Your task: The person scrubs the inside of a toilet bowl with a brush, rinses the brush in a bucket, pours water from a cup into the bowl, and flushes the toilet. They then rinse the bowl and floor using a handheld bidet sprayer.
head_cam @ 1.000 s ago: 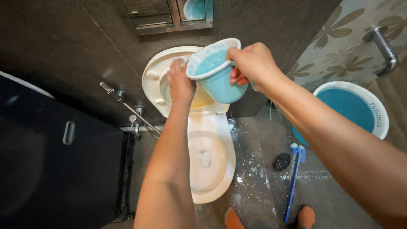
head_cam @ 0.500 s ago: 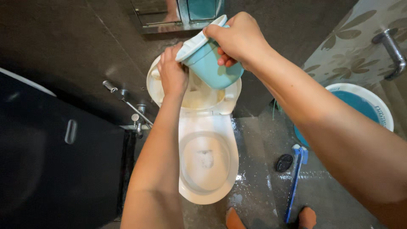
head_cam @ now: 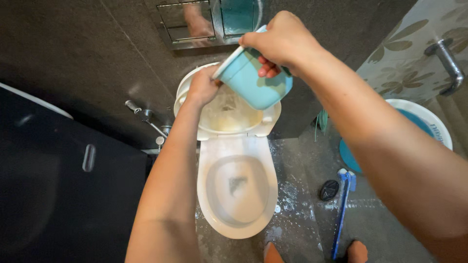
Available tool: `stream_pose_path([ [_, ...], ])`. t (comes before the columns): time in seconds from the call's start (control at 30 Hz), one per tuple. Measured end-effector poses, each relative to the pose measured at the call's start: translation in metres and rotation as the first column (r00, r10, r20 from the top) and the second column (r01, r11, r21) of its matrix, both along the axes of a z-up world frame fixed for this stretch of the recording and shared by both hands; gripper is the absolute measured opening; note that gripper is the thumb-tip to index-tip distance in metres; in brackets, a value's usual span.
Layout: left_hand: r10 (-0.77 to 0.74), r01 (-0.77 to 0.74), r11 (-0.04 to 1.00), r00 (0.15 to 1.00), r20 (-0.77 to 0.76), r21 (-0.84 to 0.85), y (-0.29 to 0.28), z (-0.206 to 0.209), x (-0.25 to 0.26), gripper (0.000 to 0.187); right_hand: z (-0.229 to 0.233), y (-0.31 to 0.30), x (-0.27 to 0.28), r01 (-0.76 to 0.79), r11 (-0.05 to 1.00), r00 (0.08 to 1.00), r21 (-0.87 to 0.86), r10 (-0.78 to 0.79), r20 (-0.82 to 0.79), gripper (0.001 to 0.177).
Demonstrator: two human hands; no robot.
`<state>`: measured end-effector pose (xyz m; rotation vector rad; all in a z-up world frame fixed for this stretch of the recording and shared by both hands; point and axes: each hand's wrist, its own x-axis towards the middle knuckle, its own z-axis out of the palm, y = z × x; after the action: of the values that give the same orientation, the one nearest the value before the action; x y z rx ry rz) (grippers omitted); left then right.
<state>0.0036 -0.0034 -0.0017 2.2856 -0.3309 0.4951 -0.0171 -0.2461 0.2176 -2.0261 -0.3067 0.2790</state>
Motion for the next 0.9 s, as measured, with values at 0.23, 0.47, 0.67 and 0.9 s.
stream_pose_path([
  [0.23,-0.005,0.016,0.998,0.979,-0.202,0.053,-0.010,0.000,0.015,0.026,0.023,0.000,-0.011,-0.044,0.975,0.995,-0.216,0.062,0.075,0.035],
  [0.47,0.193,-0.187,0.981,0.962,-0.193,0.050,-0.002,0.000,0.004,0.027,0.038,0.030,-0.020,-0.099,0.940,0.947,-0.327,0.189,0.259,0.033],
  [0.67,0.454,-0.415,0.872,0.884,-0.112,0.259,-0.005,-0.018,0.003,0.027,0.033,0.064,-0.012,-0.095,0.861,0.918,-0.499,0.269,0.290,0.034],
  [0.9,0.013,-0.047,0.980,0.985,-0.174,-0.192,0.016,0.004,-0.028,0.024,0.038,0.076,0.001,-0.119,0.797,0.958,-0.592,0.249,0.142,0.031],
])
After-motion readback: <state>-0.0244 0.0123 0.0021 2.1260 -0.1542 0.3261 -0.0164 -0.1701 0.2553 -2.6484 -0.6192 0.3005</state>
